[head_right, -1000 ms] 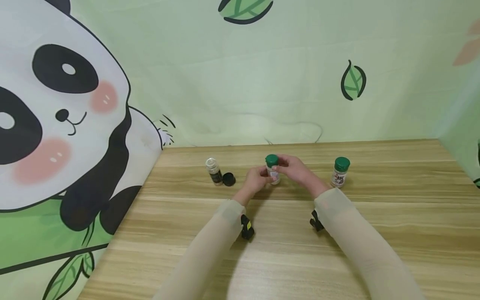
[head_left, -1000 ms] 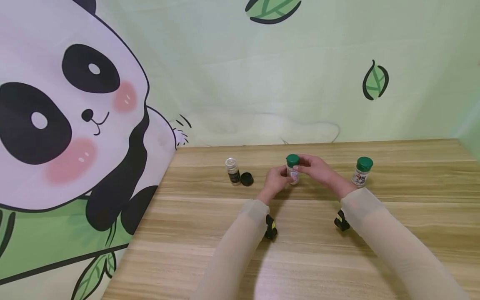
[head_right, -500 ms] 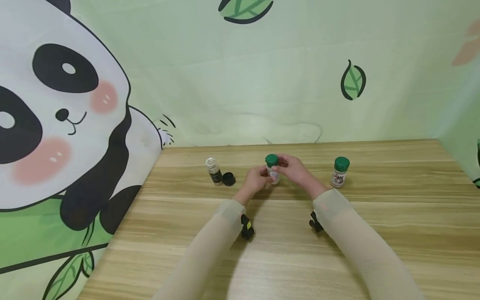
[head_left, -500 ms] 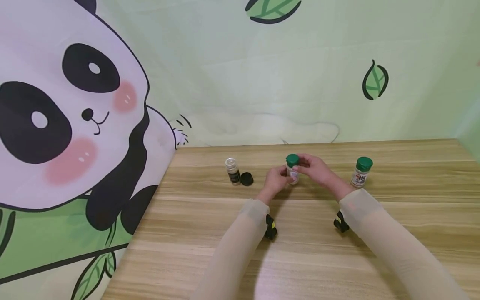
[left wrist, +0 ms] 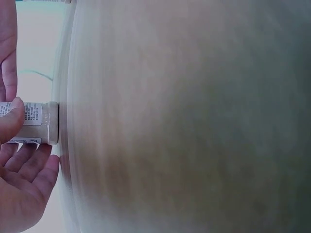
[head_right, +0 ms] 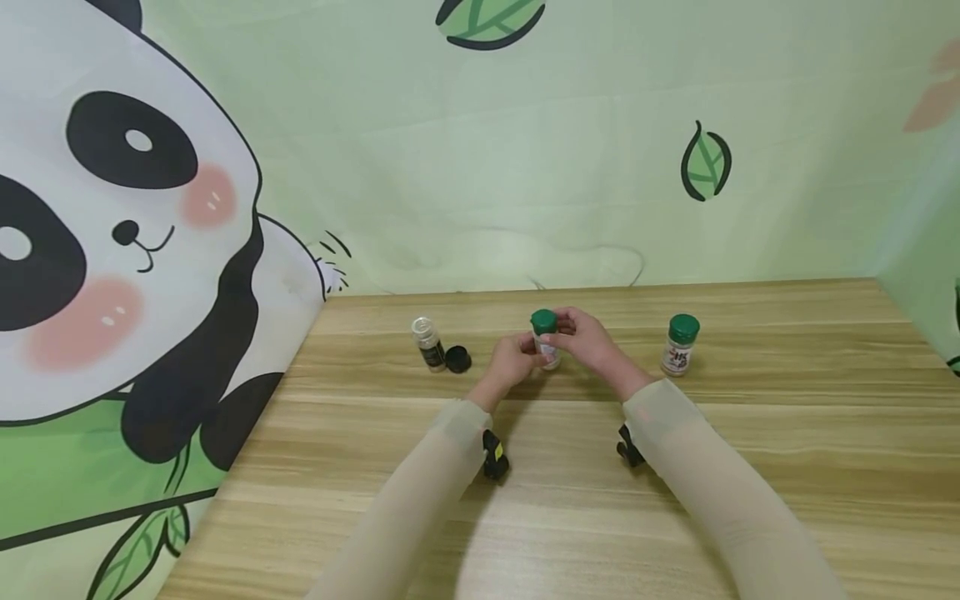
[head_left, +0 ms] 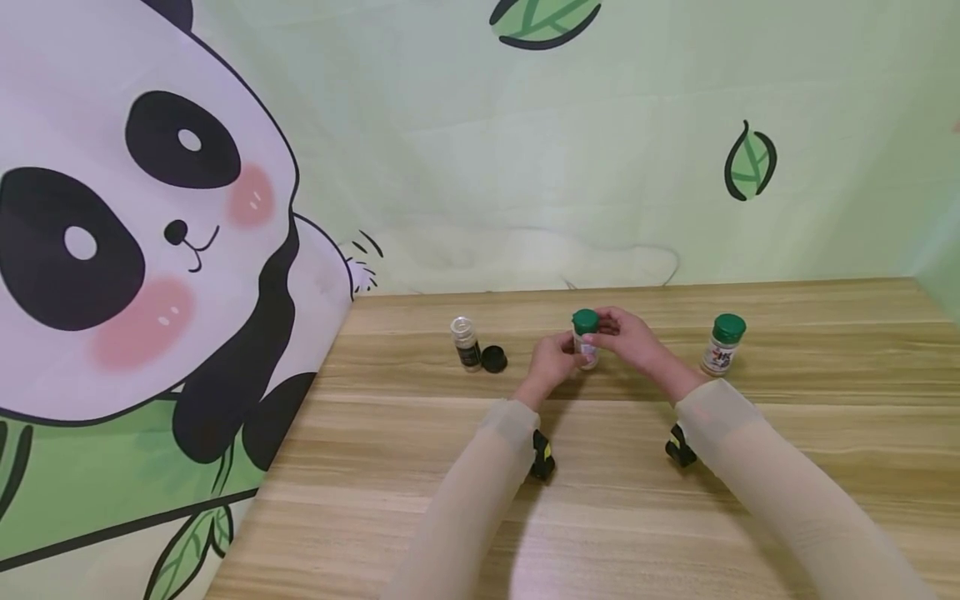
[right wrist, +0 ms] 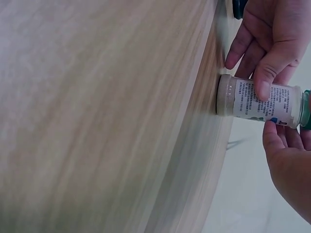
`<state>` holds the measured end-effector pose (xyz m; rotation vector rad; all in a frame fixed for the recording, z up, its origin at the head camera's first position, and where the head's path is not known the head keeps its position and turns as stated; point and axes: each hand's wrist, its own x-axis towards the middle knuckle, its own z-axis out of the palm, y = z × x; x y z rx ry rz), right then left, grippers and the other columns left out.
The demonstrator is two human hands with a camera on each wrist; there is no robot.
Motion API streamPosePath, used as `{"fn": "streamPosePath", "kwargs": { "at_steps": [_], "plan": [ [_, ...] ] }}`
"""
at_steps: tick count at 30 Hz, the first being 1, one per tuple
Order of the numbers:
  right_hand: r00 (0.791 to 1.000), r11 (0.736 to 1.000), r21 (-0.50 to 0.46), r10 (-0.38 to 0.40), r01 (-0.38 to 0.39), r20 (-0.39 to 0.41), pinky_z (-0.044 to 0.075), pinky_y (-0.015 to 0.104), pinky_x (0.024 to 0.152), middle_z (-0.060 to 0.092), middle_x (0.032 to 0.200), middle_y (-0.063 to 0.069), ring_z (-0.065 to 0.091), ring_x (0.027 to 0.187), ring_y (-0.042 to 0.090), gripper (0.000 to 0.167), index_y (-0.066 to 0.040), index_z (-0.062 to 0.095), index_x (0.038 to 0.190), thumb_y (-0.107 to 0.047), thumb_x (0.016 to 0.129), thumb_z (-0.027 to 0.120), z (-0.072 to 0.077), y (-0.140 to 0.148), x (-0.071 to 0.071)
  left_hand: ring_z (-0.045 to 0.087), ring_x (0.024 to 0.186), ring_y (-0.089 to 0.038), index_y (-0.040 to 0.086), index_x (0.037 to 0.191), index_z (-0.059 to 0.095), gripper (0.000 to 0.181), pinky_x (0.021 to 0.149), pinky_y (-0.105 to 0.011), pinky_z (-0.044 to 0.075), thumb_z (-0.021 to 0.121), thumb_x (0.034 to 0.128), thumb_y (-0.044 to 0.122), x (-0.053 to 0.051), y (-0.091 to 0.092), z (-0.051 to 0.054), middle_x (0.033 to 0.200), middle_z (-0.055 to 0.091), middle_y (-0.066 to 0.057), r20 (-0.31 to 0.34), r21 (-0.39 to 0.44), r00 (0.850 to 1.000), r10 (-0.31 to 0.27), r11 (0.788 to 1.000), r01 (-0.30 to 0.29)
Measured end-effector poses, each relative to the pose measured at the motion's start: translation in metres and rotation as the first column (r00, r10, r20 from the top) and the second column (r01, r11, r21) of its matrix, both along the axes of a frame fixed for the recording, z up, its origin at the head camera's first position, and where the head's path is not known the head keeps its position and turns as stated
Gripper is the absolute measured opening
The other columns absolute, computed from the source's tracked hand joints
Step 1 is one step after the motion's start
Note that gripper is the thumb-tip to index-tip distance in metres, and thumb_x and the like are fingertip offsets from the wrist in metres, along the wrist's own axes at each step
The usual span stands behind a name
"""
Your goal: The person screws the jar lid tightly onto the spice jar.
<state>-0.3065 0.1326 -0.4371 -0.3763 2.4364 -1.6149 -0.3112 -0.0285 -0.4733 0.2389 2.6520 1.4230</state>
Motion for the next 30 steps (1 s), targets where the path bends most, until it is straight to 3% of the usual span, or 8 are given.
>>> {"fn": "streamPosePath", "kwargs": {
  "at_steps": [18, 23, 27, 30],
  "plan": [
    [0.999, 1.0, -0.002, -0.024, 0.025, 0.041, 0.037, 0.057, 0.12, 0.046, 0.151, 0.036, 0.044, 0.143, 0.047, 0.061, 0.012, 0.035, 0.148, -0.015, 0.101, 0.063, -0.002, -0.001, -0.002, 0.07, 0.117, -0.025, 0.009, 0.133, 0.069, 0.038, 0.088, -0.025, 0.056, 0.073, 0.0947, 0.011, -0.001, 0.0, -0.001, 0.127, 0.074, -0.014, 0.021, 0.008, 1.0, 0.017, 1.0, -0.017],
    [0.992, 0.996, -0.024, 0.092, -0.09, 0.082, 0.034, 0.059, 0.121, 0.04, 0.155, 0.036, 0.038, 0.146, 0.049, 0.066, 0.011, 0.027, 0.154, -0.013, 0.102, 0.061, 0.003, 0.006, -0.006, 0.07, 0.117, -0.025, 0.008, 0.133, 0.068, 0.038, 0.088, -0.024, 0.056, 0.072, 0.0951, 0.011, -0.002, 0.0, -0.001, 0.127, 0.074, -0.013, 0.025, 0.012, 1.0, 0.016, 1.0, -0.016],
    [0.966, 0.976, -0.059, 0.217, -0.211, 0.142, 0.035, 0.058, 0.121, 0.035, 0.158, 0.035, 0.035, 0.148, 0.048, 0.065, 0.008, 0.022, 0.157, -0.01, 0.104, 0.055, 0.011, 0.011, -0.011, 0.07, 0.112, -0.024, 0.007, 0.129, 0.071, 0.034, 0.085, -0.023, 0.054, 0.073, 0.0946, 0.011, -0.001, -0.001, -0.001, 0.126, 0.074, -0.013, 0.02, 0.016, 1.0, 0.015, 1.0, -0.015],
    [0.952, 0.967, -0.058, 0.254, -0.248, 0.172, 0.036, 0.056, 0.12, 0.034, 0.158, 0.035, 0.035, 0.149, 0.048, 0.064, 0.007, 0.02, 0.159, -0.008, 0.105, 0.052, 0.016, 0.013, -0.013, 0.07, 0.108, -0.022, 0.007, 0.128, 0.071, 0.034, 0.082, -0.021, 0.053, 0.073, 0.0942, 0.011, -0.001, -0.001, -0.001, 0.125, 0.075, -0.013, 0.021, 0.019, 1.0, 0.012, 1.0, -0.012]
  ]
}}
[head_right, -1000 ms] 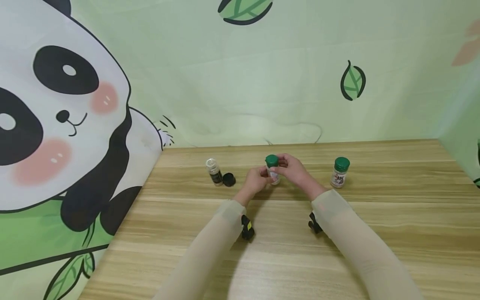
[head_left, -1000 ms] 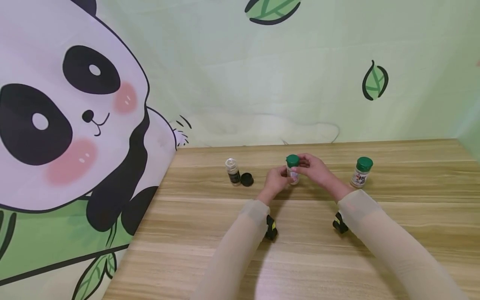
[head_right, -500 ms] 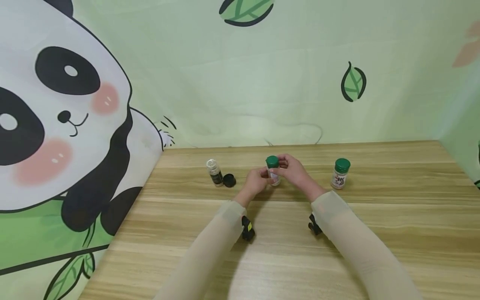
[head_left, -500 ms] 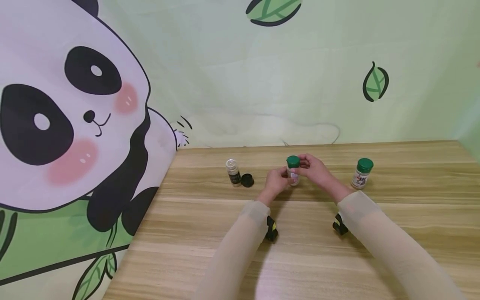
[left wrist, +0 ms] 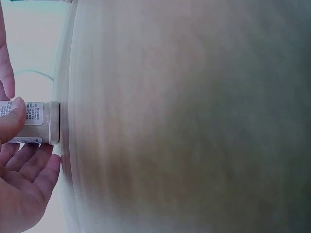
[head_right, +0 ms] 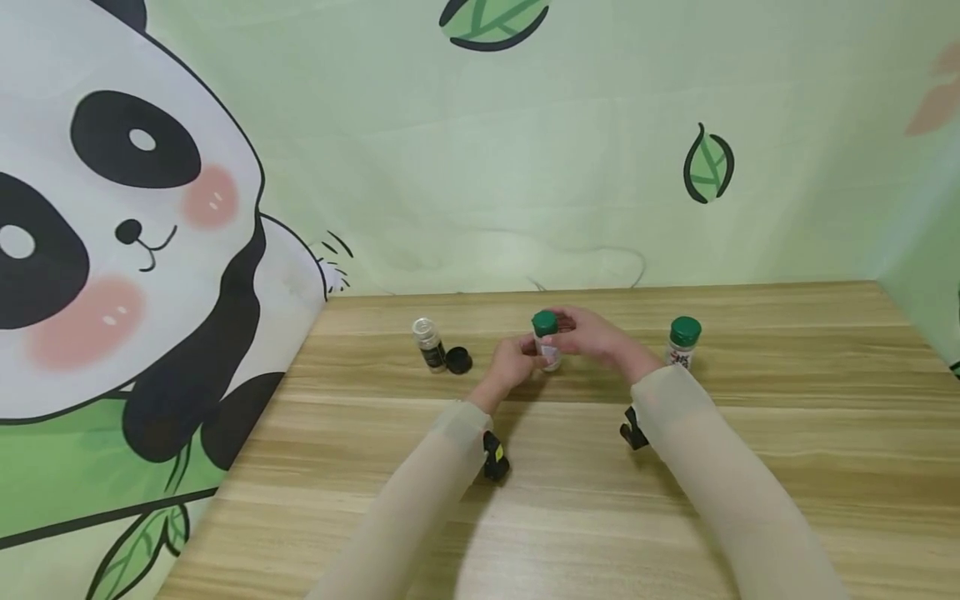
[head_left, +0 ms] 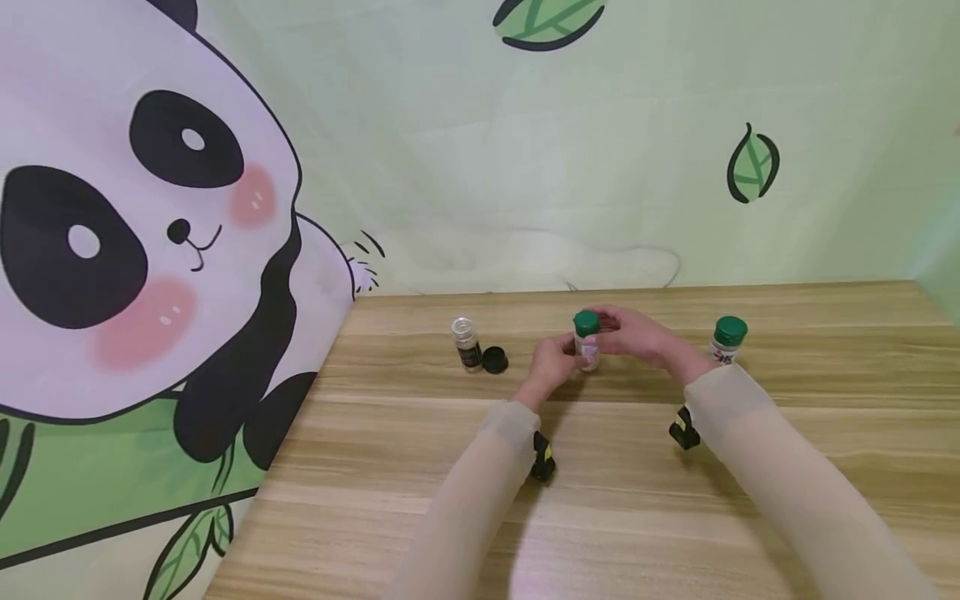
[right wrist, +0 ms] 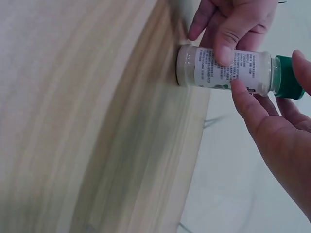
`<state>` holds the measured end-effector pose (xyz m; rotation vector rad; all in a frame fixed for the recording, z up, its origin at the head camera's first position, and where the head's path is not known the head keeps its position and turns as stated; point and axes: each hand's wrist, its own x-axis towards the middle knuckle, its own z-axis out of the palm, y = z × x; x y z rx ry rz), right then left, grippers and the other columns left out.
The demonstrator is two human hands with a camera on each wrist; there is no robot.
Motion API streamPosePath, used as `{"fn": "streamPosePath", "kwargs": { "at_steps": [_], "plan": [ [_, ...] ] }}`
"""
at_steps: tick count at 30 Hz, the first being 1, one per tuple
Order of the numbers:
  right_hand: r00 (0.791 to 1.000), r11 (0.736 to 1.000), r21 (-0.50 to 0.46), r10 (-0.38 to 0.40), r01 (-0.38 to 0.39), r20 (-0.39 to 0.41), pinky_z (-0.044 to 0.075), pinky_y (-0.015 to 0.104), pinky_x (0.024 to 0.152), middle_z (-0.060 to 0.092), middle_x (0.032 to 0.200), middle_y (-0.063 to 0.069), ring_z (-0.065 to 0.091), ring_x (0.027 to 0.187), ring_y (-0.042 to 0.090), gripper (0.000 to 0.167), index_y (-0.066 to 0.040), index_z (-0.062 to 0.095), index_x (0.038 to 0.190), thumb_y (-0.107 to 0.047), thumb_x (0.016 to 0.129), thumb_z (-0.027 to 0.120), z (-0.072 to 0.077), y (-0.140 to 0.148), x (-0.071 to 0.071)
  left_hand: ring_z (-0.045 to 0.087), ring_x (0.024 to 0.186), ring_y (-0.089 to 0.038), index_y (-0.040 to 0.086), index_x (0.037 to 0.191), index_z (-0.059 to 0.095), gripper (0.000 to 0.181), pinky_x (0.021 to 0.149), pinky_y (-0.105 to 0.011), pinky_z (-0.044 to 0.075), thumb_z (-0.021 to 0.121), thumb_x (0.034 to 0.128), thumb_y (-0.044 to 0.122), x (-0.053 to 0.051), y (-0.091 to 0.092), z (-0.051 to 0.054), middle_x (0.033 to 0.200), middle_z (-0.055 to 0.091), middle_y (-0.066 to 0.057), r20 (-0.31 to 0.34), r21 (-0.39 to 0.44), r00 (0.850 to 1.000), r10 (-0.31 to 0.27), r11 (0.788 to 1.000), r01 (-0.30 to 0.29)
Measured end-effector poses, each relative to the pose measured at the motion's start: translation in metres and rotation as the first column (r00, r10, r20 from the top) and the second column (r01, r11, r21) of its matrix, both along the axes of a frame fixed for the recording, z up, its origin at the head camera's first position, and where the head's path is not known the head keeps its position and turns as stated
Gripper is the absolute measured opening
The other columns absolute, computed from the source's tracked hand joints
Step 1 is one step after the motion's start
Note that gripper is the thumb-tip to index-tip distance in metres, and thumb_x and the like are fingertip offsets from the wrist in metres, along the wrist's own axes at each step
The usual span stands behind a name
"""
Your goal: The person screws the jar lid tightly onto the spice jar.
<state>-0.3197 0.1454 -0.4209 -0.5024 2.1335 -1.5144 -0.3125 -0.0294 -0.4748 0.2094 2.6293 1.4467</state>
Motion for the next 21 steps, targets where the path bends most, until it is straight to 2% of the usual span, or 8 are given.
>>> {"fn": "streamPosePath", "kwargs": {
  "at_steps": [6, 15, 21],
  "plan": [
    [1.0, 0.999, 0.04, -0.006, 0.006, -0.006, 0.038, 0.057, 0.119, 0.034, 0.158, 0.036, 0.037, 0.147, 0.049, 0.059, 0.008, 0.026, 0.156, -0.007, 0.105, 0.052, 0.004, 0.0, -0.002, 0.07, 0.109, -0.021, 0.007, 0.13, 0.07, 0.037, 0.083, -0.021, 0.054, 0.073, 0.0938, 0.009, -0.001, 0.001, 0.0, 0.126, 0.074, -0.014, 0.013, 0.01, 1.0, 0.002, 1.0, -0.002],
    [0.993, 0.994, 0.057, -0.092, 0.096, -0.075, 0.044, 0.054, 0.115, 0.041, 0.154, 0.035, 0.043, 0.143, 0.048, 0.054, 0.009, 0.035, 0.152, -0.008, 0.104, 0.055, -0.003, -0.005, 0.0, 0.068, 0.119, -0.025, 0.006, 0.13, 0.07, 0.037, 0.099, -0.03, 0.055, 0.073, 0.094, 0.01, 0.0, 0.003, 0.002, 0.129, 0.073, -0.013, 0.011, 0.0, 1.0, 0.006, 1.0, -0.006],
    [0.986, 0.989, 0.022, -0.141, 0.143, -0.09, 0.045, 0.054, 0.114, 0.045, 0.15, 0.036, 0.046, 0.141, 0.048, 0.052, 0.011, 0.036, 0.15, -0.005, 0.104, 0.054, -0.007, -0.008, 0.004, 0.068, 0.111, -0.02, 0.007, 0.129, 0.071, 0.035, 0.093, -0.025, 0.054, 0.073, 0.0942, 0.011, 0.001, 0.003, 0.004, 0.128, 0.074, -0.012, 0.028, -0.01, 1.0, 0.01, 1.0, -0.01]
  ]
}}
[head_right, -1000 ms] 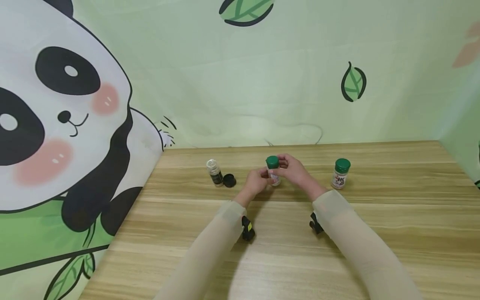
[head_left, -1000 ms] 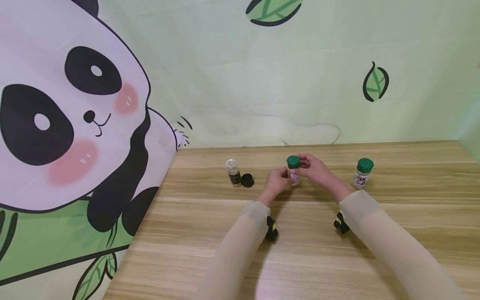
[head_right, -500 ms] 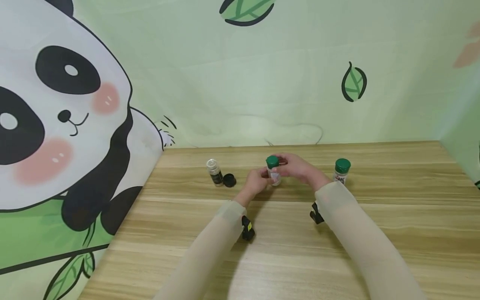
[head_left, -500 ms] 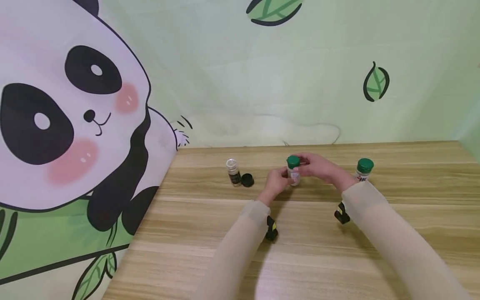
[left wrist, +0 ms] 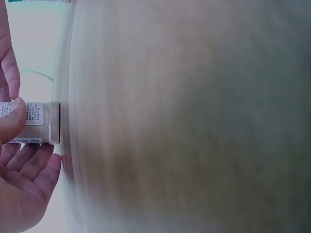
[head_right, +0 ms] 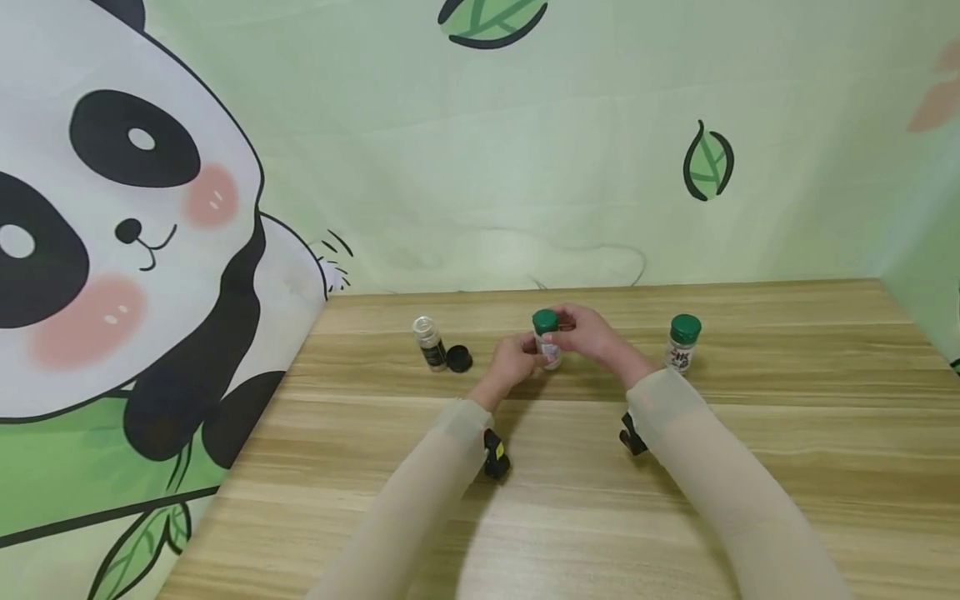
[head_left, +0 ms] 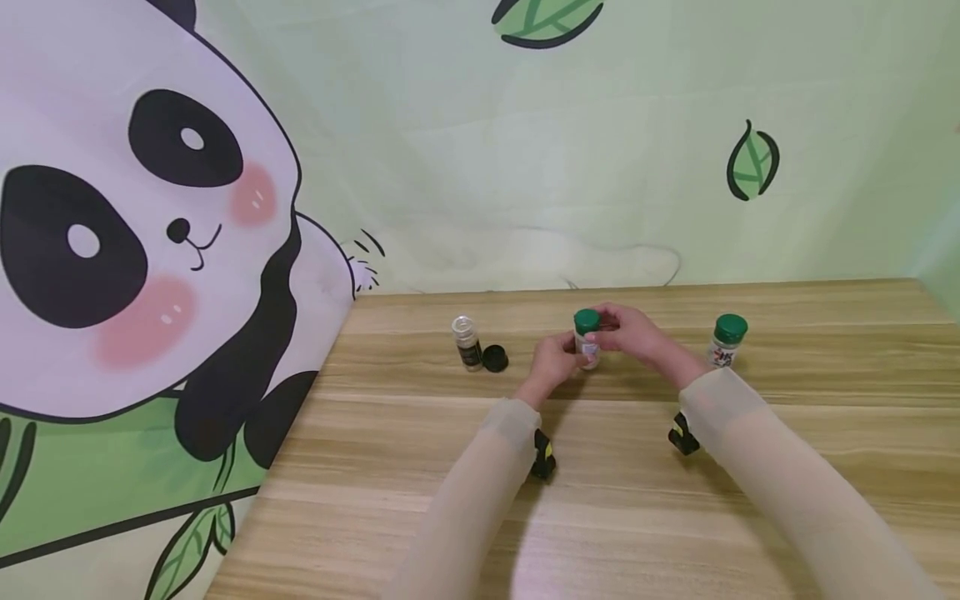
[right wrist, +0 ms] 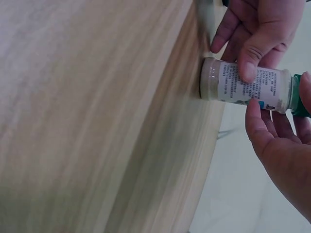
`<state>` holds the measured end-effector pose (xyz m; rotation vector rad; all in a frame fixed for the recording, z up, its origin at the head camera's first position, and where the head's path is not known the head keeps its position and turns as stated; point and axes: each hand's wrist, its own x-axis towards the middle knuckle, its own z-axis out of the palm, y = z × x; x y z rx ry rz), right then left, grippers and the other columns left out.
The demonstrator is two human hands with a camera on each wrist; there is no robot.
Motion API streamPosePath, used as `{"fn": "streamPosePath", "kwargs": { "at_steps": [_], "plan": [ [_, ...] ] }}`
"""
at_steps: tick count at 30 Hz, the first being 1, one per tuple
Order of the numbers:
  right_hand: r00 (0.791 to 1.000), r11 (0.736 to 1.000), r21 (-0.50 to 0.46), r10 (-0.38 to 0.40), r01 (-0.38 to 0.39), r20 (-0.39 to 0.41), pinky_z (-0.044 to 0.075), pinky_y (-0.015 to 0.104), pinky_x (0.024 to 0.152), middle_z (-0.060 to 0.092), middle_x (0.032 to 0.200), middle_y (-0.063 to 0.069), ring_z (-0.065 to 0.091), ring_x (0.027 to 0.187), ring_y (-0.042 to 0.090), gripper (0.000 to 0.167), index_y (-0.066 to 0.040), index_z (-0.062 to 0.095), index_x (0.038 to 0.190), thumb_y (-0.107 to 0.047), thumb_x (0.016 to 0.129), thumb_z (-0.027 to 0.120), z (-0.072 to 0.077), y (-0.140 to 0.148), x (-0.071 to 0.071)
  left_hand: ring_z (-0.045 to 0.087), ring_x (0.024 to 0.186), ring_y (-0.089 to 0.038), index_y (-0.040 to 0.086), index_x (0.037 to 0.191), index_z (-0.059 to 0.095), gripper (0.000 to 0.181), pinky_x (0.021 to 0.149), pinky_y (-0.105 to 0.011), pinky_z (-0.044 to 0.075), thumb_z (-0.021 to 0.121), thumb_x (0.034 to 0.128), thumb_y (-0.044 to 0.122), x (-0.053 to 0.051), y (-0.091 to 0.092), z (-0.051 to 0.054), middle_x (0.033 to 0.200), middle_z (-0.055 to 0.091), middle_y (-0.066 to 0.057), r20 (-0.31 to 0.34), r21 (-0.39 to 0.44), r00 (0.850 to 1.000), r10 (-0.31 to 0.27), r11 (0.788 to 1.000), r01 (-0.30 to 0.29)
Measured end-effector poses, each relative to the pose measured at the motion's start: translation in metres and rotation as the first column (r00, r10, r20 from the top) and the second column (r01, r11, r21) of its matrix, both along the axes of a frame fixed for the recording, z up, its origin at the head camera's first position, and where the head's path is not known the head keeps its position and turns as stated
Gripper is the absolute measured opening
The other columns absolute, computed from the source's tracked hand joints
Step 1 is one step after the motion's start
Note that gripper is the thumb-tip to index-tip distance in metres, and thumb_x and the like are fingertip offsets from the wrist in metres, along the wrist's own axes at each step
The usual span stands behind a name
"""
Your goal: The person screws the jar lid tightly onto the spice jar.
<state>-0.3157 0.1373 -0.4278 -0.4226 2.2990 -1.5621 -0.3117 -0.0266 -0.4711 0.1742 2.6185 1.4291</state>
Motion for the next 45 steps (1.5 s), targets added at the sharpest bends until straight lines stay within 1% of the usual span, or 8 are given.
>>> {"fn": "streamPosePath", "kwargs": {
  "at_steps": [9, 14, 20, 24, 28, 33, 37, 45],
  "plan": [
    [0.998, 0.997, -0.043, -0.065, 0.066, 0.016, 0.047, 0.051, 0.113, 0.05, 0.149, 0.032, 0.049, 0.14, 0.043, 0.052, 0.008, 0.04, 0.148, -0.009, 0.103, 0.059, -0.007, -0.003, -0.002, 0.067, 0.107, -0.02, 0.006, 0.131, 0.069, 0.035, 0.087, -0.021, 0.052, 0.071, 0.0957, 0.009, -0.001, -0.001, 0.002, 0.127, 0.074, -0.014, -0.009, -0.032, 1.0, -0.02, 0.999, 0.02],
    [0.994, 0.993, -0.014, -0.113, 0.113, 0.006, 0.047, 0.05, 0.113, 0.052, 0.147, 0.033, 0.051, 0.138, 0.043, 0.053, 0.008, 0.041, 0.146, -0.011, 0.101, 0.062, -0.007, -0.006, 0.001, 0.065, 0.103, -0.018, 0.007, 0.131, 0.069, 0.035, 0.084, -0.02, 0.051, 0.071, 0.0963, 0.011, 0.0, -0.001, 0.002, 0.127, 0.074, -0.014, -0.007, -0.042, 1.0, -0.027, 0.999, 0.026],
    [0.99, 0.991, 0.022, -0.135, 0.135, -0.032, 0.042, 0.055, 0.116, 0.051, 0.147, 0.035, 0.049, 0.139, 0.047, 0.06, 0.011, 0.037, 0.146, -0.014, 0.1, 0.066, -0.008, -0.007, 0.004, 0.066, 0.102, -0.018, 0.006, 0.131, 0.069, 0.036, 0.08, -0.019, 0.051, 0.07, 0.0965, 0.012, 0.001, -0.001, 0.002, 0.128, 0.073, -0.014, 0.0, -0.039, 1.0, -0.029, 0.999, 0.029],
    [0.995, 0.995, 0.003, -0.097, 0.097, -0.015, 0.039, 0.056, 0.118, 0.047, 0.15, 0.036, 0.045, 0.143, 0.048, 0.065, 0.012, 0.032, 0.149, -0.013, 0.099, 0.066, -0.007, -0.005, 0.003, 0.068, 0.109, -0.022, 0.004, 0.132, 0.068, 0.037, 0.086, -0.023, 0.054, 0.07, 0.0961, 0.01, 0.001, -0.001, 0.002, 0.129, 0.073, -0.015, -0.002, -0.035, 1.0, -0.027, 0.999, 0.027],
    [0.999, 1.0, -0.023, 0.013, -0.012, 0.045, 0.038, 0.058, 0.119, 0.038, 0.157, 0.036, 0.038, 0.147, 0.048, 0.068, 0.01, 0.023, 0.155, -0.01, 0.101, 0.06, -0.003, 0.001, 0.0, 0.068, 0.116, -0.025, 0.003, 0.134, 0.066, 0.039, 0.091, -0.025, 0.055, 0.071, 0.0955, 0.008, 0.001, 0.0, 0.003, 0.129, 0.072, -0.016, -0.01, -0.032, 1.0, -0.028, 0.999, 0.028],
    [0.989, 0.994, -0.018, 0.113, -0.112, 0.093, 0.039, 0.058, 0.118, 0.034, 0.158, 0.036, 0.037, 0.147, 0.05, 0.065, 0.008, 0.02, 0.158, -0.008, 0.104, 0.053, 0.002, 0.006, -0.005, 0.068, 0.12, -0.026, 0.003, 0.134, 0.066, 0.04, 0.096, -0.028, 0.055, 0.072, 0.0948, 0.008, 0.001, 0.0, 0.004, 0.13, 0.072, -0.016, -0.009, -0.03, 1.0, -0.022, 0.999, 0.022],
    [0.991, 0.993, 0.031, 0.111, -0.113, 0.071, 0.04, 0.059, 0.116, 0.039, 0.155, 0.036, 0.04, 0.145, 0.049, 0.06, 0.008, 0.026, 0.156, -0.01, 0.105, 0.053, 0.005, 0.006, -0.005, 0.068, 0.12, -0.026, 0.003, 0.135, 0.066, 0.041, 0.097, -0.028, 0.055, 0.072, 0.0948, 0.008, 0.001, 0.0, 0.004, 0.13, 0.072, -0.016, -0.005, -0.036, 1.0, -0.017, 0.999, 0.017],
    [0.999, 0.996, 0.086, 0.036, -0.037, 0.007, 0.044, 0.059, 0.113, 0.043, 0.153, 0.035, 0.043, 0.144, 0.049, 0.056, 0.008, 0.033, 0.153, -0.011, 0.105, 0.054, 0.005, 0.0, 0.001, 0.067, 0.121, -0.026, 0.005, 0.133, 0.067, 0.039, 0.099, -0.031, 0.055, 0.071, 0.0951, 0.008, 0.001, 0.0, 0.004, 0.131, 0.072, -0.015, -0.005, -0.042, 1.0, -0.014, 0.999, 0.014]
  ]
}}
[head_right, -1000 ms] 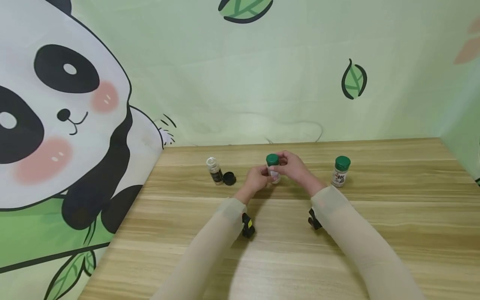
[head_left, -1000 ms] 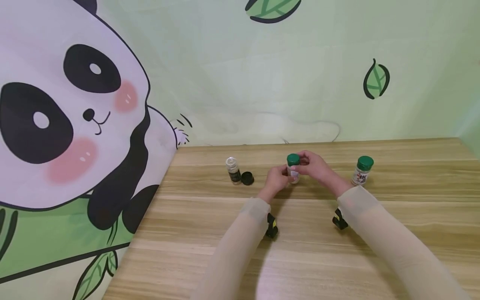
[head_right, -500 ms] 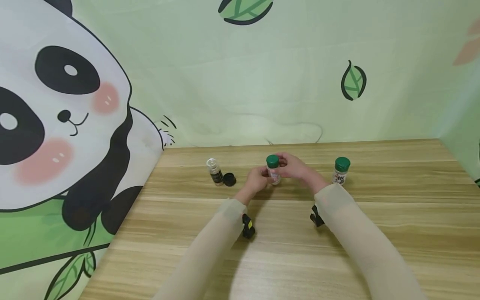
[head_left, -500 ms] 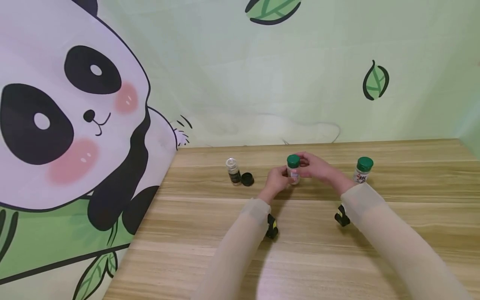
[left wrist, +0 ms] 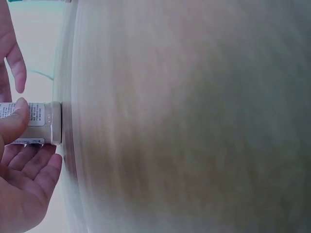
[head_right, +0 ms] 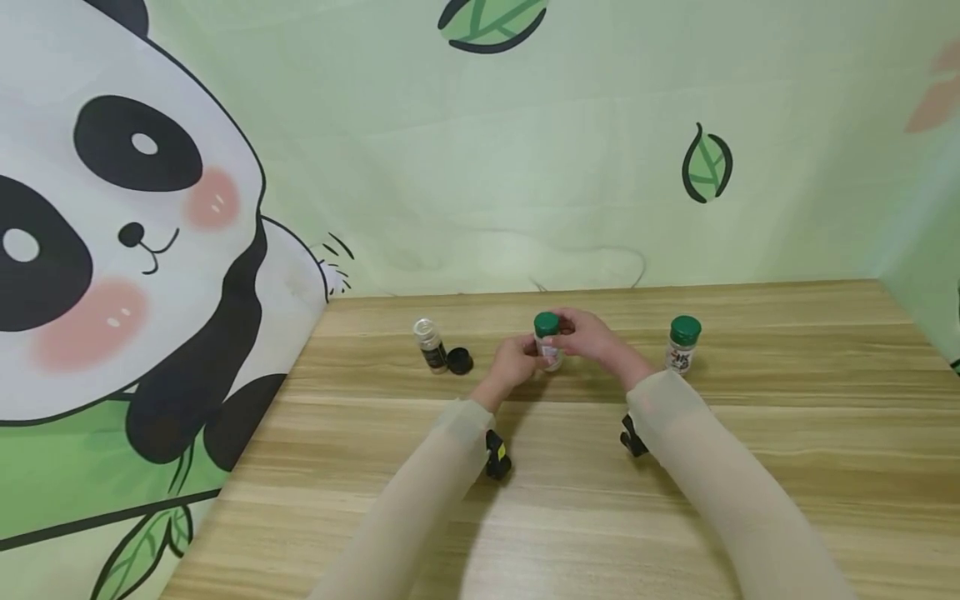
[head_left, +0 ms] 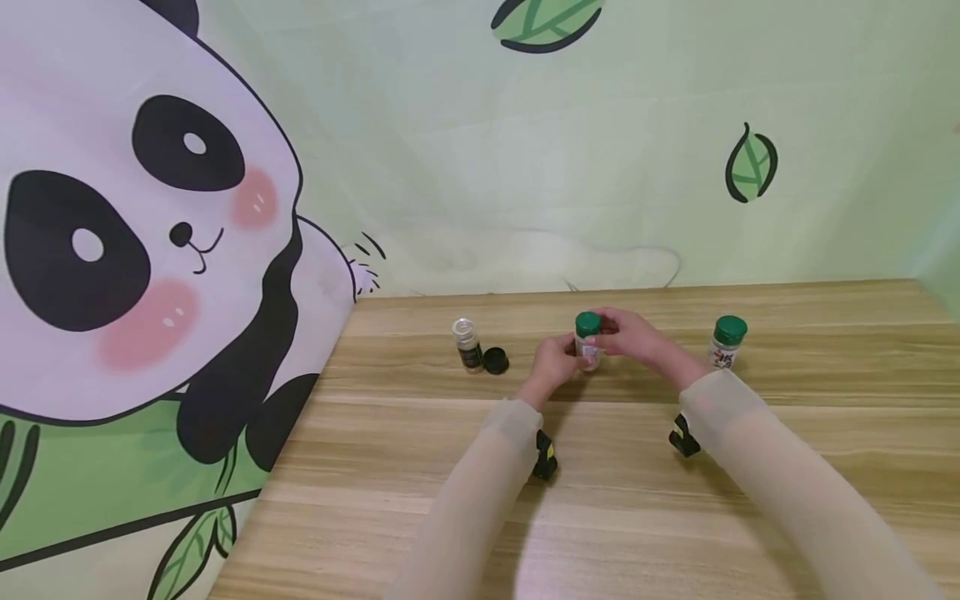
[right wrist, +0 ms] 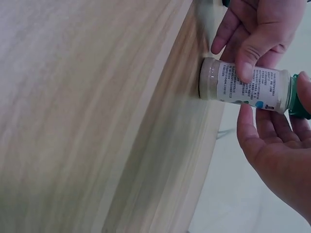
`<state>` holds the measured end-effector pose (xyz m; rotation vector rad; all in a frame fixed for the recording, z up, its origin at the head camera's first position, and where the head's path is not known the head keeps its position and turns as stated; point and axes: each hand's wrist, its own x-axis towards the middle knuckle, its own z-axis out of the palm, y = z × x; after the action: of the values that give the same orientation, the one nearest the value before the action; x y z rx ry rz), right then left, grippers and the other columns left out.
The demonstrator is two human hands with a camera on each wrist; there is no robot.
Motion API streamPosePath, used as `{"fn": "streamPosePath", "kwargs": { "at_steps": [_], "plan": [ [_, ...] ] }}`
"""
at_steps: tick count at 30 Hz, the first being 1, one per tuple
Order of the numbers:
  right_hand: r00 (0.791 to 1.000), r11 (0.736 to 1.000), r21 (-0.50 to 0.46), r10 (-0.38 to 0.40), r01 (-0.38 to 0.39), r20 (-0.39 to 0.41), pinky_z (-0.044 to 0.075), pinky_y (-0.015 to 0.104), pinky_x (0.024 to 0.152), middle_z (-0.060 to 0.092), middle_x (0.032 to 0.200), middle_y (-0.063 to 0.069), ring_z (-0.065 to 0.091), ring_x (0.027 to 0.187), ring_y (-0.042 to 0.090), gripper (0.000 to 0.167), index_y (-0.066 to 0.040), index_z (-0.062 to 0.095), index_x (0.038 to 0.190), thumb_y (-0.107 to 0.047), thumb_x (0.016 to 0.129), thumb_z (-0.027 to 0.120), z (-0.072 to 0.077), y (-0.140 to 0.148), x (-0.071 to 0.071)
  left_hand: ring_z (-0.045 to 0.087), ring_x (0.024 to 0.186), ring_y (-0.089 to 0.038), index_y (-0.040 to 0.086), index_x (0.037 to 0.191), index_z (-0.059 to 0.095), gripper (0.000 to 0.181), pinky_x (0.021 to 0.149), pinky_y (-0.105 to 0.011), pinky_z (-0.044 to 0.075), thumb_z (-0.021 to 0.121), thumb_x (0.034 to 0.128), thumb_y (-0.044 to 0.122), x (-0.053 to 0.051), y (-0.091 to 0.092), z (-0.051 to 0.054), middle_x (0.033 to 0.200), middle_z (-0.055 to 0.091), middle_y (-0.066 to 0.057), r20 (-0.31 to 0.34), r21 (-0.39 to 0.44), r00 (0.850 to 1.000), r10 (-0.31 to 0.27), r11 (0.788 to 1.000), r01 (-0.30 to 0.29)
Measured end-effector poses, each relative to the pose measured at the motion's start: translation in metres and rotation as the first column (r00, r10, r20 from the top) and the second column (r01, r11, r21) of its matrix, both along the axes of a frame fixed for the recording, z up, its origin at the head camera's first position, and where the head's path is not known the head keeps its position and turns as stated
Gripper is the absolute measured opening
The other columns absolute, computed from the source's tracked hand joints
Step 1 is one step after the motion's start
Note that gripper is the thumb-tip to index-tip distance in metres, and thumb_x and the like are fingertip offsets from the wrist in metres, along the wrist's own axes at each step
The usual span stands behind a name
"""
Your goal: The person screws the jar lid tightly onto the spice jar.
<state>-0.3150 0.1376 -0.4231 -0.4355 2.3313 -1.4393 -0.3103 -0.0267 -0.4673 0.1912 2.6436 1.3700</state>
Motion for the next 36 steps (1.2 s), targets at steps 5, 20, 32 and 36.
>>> {"fn": "streamPosePath", "kwargs": {
  "at_steps": [5, 20, 32, 36],
  "plan": [
    [0.999, 0.999, -0.018, -0.049, 0.049, -0.002, 0.045, 0.056, 0.113, 0.046, 0.151, 0.034, 0.045, 0.142, 0.047, 0.055, 0.008, 0.036, 0.151, -0.013, 0.104, 0.057, -0.003, -0.002, 0.002, 0.067, 0.122, -0.026, 0.006, 0.133, 0.067, 0.039, 0.1, -0.032, 0.055, 0.072, 0.095, 0.009, 0.0, 0.0, 0.0, 0.131, 0.072, -0.015, 0.009, 0.006, 1.0, 0.001, 1.0, -0.001],
    [0.991, 0.991, -0.051, -0.128, 0.126, -0.035, 0.044, 0.054, 0.114, 0.053, 0.144, 0.034, 0.052, 0.135, 0.045, 0.057, 0.01, 0.04, 0.144, -0.016, 0.1, 0.065, -0.011, -0.007, 0.002, 0.069, 0.113, -0.023, 0.008, 0.129, 0.07, 0.035, 0.089, -0.025, 0.055, 0.073, 0.0952, 0.014, 0.0, 0.0, 0.002, 0.127, 0.074, -0.013, -0.001, -0.024, 1.0, -0.019, 1.0, 0.019],
    [0.999, 0.997, -0.057, -0.054, 0.053, -0.003, 0.037, 0.058, 0.119, 0.042, 0.153, 0.036, 0.04, 0.145, 0.048, 0.069, 0.01, 0.027, 0.154, -0.016, 0.1, 0.063, -0.006, -0.003, 0.002, 0.06, 0.089, -0.013, 0.005, 0.126, 0.071, 0.031, 0.073, -0.017, 0.046, 0.072, 0.0954, 0.012, -0.001, -0.001, 0.0, 0.122, 0.075, -0.015, -0.009, -0.027, 1.0, -0.014, 1.0, 0.014],
    [0.999, 0.995, -0.093, -0.02, 0.023, 0.036, 0.038, 0.057, 0.119, 0.039, 0.156, 0.035, 0.038, 0.147, 0.048, 0.068, 0.009, 0.026, 0.155, -0.011, 0.101, 0.06, -0.004, 0.0, 0.002, 0.062, 0.093, -0.015, 0.006, 0.129, 0.07, 0.034, 0.075, -0.017, 0.048, 0.071, 0.0957, 0.011, -0.001, 0.0, 0.0, 0.125, 0.074, -0.014, -0.001, -0.026, 1.0, -0.01, 1.0, 0.01]
  ]
}}
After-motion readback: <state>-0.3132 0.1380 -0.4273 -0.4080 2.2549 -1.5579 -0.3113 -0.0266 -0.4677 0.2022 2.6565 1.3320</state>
